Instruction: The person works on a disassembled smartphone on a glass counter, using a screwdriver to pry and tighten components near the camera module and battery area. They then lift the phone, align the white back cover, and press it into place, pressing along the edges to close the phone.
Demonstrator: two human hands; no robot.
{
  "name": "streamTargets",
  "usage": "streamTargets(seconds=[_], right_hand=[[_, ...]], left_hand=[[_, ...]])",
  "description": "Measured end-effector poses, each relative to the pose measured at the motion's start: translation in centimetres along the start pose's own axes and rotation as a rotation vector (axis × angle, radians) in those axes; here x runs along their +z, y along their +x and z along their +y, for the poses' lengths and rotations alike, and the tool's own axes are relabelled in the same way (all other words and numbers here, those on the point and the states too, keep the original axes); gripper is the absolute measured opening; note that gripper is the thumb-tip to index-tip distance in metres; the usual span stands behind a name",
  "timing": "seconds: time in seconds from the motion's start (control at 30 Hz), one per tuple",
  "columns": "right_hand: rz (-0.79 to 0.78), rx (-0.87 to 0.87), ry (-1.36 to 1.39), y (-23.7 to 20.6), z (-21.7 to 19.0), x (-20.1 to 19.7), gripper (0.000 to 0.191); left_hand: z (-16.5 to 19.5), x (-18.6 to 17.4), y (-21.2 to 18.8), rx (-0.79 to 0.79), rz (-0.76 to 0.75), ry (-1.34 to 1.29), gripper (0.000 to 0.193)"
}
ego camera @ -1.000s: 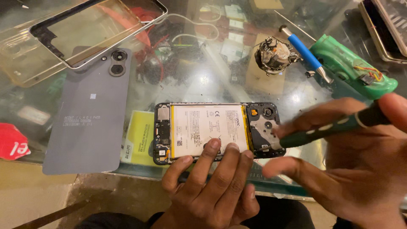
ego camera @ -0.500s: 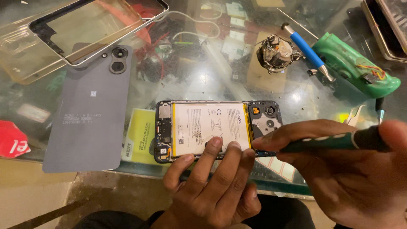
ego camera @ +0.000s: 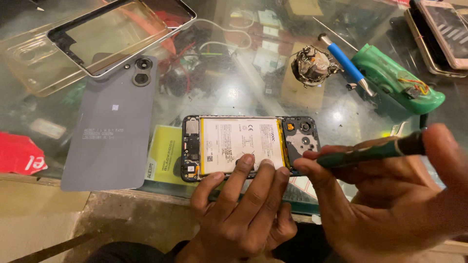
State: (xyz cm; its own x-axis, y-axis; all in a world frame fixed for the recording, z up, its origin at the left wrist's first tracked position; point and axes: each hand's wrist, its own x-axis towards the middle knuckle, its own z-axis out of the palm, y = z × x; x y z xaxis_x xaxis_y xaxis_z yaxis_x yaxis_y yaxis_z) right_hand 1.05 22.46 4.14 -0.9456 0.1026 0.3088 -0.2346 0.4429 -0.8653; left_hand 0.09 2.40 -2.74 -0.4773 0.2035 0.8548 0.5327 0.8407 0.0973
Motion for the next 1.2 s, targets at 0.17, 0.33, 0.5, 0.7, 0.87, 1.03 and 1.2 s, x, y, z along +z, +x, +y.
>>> streamTargets(seconds=[0.17,0.33,0.5,0.7,0.87,1.03,1.2], right_hand=[[-0.024,-0.046,0.119,1.8,-2.0,-0.5,0.044],[0.110,-0.187,0.375,8.1,-0.9,-4.3,0.035],[0.063,-0.245,0.340,11.9,4.6,-6.2,0.027],[-0.010,-0.250,0.296,12.5,4.4,-5.6,0.018],[-0.063,-0.363,0.150,12.7,2.9,-4.4,0.009],[-0.015,-0.348,0.006,12.5,2.9,-4.1,0.010],[-0.019,-0.355,-0.001,12.6,2.9,-4.1,0.009]], left_hand=[[-0.2,0.1,-0.2,0.022,0.011,0.002,0.041],[-0.5,0.7,-0.3,0.044,0.070,0.023,0.042],[-1.0,0.8,-0.7,0.099,0.083,0.068,0.044],[-1.3,1.6,-1.2,0.126,0.148,0.073,0.045],[-1.4,1.7,-1.4,0.127,0.154,0.070,0.045],[-1.3,1.6,-1.5,0.115,0.133,0.069,0.045],[-1.3,1.6,-1.5,0.111,0.147,0.067,0.045]])
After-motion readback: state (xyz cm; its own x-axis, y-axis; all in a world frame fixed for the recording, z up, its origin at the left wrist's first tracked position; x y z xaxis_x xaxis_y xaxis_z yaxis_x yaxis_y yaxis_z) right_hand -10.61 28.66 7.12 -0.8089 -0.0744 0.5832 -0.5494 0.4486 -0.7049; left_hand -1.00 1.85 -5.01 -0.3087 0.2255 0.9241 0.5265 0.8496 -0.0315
